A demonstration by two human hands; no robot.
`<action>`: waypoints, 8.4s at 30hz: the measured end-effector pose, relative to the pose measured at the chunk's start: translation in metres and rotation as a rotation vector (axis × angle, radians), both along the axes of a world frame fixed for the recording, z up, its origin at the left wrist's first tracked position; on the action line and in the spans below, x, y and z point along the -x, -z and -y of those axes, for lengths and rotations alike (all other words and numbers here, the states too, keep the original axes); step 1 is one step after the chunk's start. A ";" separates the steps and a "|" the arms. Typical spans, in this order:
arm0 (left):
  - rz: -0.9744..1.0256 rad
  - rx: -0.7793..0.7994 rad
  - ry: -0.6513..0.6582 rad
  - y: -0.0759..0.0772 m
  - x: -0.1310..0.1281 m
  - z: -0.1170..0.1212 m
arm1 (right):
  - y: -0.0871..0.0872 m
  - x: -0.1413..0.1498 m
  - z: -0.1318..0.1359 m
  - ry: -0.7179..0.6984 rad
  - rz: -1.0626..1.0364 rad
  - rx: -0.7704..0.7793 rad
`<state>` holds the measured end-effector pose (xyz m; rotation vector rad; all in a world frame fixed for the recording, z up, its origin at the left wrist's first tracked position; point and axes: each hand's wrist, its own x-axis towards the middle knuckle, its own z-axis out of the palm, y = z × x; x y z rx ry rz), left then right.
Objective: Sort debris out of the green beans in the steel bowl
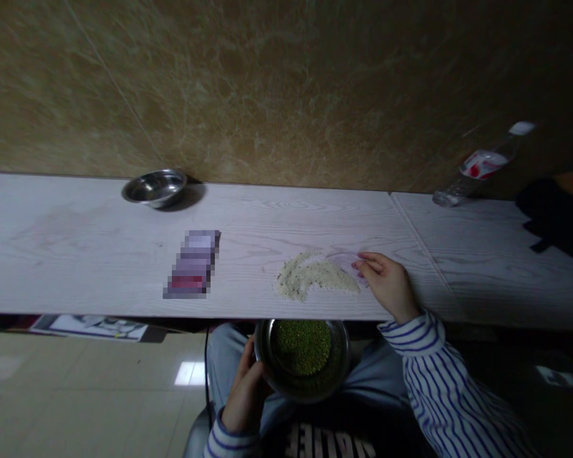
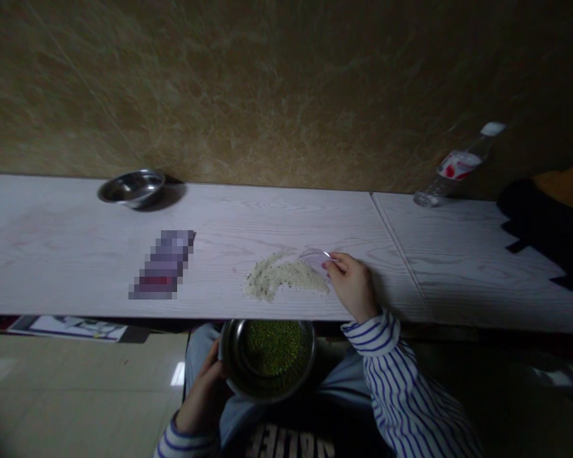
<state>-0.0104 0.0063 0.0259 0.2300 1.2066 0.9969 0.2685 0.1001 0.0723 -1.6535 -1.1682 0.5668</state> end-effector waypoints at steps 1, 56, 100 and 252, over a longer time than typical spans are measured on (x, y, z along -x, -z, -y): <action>-0.008 0.002 0.000 0.001 0.001 0.000 | 0.000 0.002 -0.001 -0.012 -0.022 -0.006; -0.004 -0.031 0.024 -0.002 -0.006 0.003 | -0.013 0.032 0.036 -0.157 -0.017 0.038; -0.027 -0.022 0.048 -0.008 -0.013 0.003 | -0.020 0.014 0.077 -0.138 0.121 0.105; -0.013 -0.041 0.067 -0.012 -0.008 0.003 | -0.013 0.022 0.079 -0.128 0.169 0.056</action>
